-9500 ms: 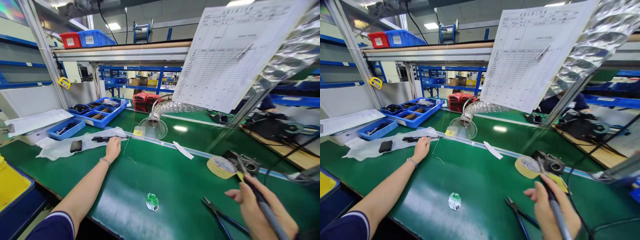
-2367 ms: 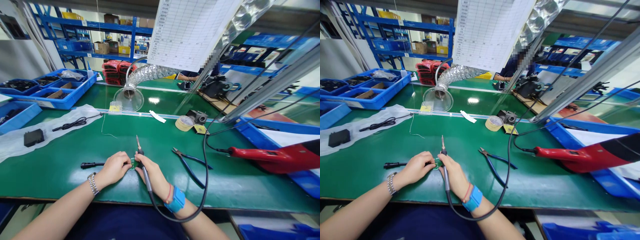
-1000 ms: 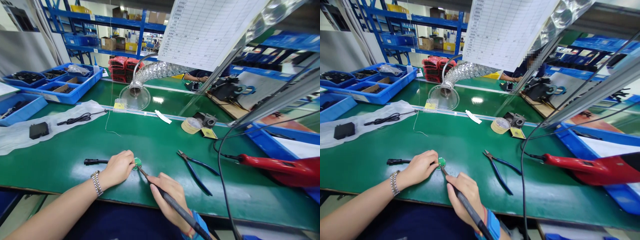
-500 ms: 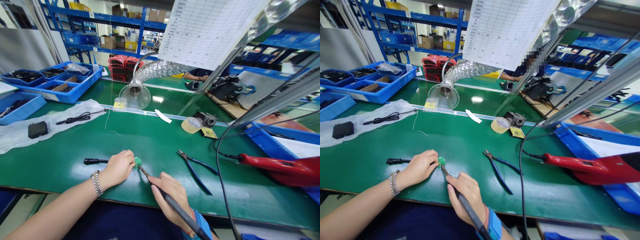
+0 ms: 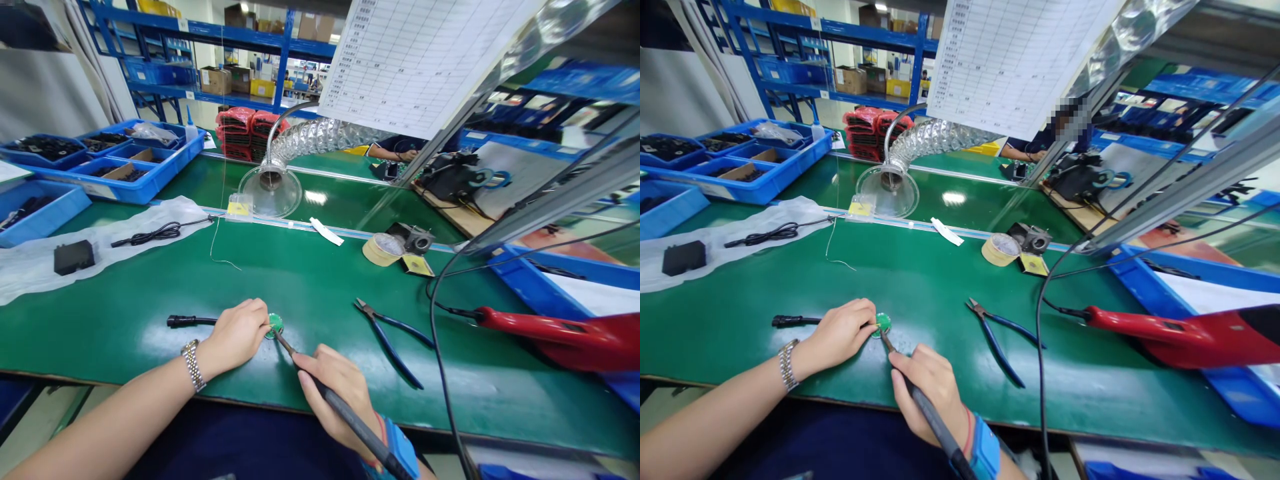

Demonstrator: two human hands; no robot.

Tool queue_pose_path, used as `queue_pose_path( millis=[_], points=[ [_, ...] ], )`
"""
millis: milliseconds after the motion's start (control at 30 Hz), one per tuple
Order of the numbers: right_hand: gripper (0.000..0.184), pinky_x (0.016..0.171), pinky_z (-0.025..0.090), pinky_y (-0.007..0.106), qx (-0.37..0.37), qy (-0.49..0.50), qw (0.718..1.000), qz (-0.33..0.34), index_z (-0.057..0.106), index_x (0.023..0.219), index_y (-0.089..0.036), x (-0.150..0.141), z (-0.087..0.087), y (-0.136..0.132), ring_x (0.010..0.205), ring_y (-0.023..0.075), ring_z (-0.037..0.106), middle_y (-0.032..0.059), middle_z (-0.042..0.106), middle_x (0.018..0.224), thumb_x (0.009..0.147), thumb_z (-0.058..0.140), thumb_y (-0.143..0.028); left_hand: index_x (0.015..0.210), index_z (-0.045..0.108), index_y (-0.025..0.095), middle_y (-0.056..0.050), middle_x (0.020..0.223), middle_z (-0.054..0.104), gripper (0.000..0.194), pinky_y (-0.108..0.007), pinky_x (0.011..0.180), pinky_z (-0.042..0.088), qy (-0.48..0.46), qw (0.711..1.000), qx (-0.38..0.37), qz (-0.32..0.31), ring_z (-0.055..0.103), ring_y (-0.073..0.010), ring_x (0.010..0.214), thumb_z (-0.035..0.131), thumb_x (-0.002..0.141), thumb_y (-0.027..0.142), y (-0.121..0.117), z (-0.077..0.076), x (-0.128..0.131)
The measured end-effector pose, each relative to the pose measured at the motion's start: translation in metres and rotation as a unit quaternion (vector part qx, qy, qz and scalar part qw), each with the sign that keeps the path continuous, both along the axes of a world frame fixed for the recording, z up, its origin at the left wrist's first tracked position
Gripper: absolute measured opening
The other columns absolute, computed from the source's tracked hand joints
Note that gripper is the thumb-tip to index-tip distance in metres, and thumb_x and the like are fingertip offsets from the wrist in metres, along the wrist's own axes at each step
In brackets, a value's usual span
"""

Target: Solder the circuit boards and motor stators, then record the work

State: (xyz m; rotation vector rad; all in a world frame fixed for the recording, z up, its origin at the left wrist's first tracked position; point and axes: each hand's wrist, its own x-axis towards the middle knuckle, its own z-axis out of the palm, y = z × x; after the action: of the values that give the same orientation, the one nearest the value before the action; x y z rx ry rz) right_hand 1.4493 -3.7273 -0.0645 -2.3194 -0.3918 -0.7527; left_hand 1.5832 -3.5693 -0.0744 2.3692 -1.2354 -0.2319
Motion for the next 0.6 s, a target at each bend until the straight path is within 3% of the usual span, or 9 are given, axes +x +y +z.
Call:
queue_pose_path(
  millis=[233,433,533,600],
  points=[
    [0.023,0.049,0.042,0.026,0.003,-0.002,1.0,0.01,0.062,0.098,-0.017,-0.001,0.003,-0.003,0.054,0.0131,0.048,0.0019,0.056,0.061,0.081,0.051,-0.007,0.08,0.057,0.018,-0.001,0.087,0.06,0.015,-0.029,0.075,0.045,0.0,1.0,-0.001,0.003,0.056,-0.0165,0.085,0.047,0.09,0.021,0.0,0.0,0.0],
    [0.023,0.053,0.047,0.027,0.001,-0.006,0.999,-0.035,0.061,0.105,-0.017,0.006,0.005,-0.014,0.056,0.0135,0.054,0.0022,0.059,0.065,0.084,0.054,-0.01,0.079,0.057,0.019,-0.001,0.087,0.06,0.014,-0.028,0.074,0.044,-0.004,1.0,-0.002,0.002,0.056,-0.0167,0.086,0.047,0.089,0.022,0.001,-0.003,0.0],
    [0.023,0.062,0.053,0.024,0.02,0.017,0.999,-0.036,0.059,0.108,-0.019,0.022,-0.007,-0.017,0.064,0.0131,0.063,0.0034,0.067,0.077,0.087,0.054,-0.014,0.079,0.057,0.019,-0.001,0.089,0.06,0.013,-0.029,0.075,0.044,-0.004,1.0,-0.001,0.003,0.056,-0.0168,0.086,0.048,0.089,0.02,0.001,-0.003,0.0],
    [0.026,0.075,0.054,0.025,0.031,0.058,0.998,-0.009,0.056,0.111,-0.02,0.034,-0.016,-0.017,0.082,0.0146,0.067,0.0061,0.069,0.096,0.087,0.053,-0.013,0.079,0.057,0.019,-0.002,0.09,0.06,0.013,-0.029,0.077,0.044,-0.005,1.0,-0.001,0.004,0.056,-0.0168,0.087,0.048,0.088,0.02,0.001,-0.003,0.0]
  ],
)
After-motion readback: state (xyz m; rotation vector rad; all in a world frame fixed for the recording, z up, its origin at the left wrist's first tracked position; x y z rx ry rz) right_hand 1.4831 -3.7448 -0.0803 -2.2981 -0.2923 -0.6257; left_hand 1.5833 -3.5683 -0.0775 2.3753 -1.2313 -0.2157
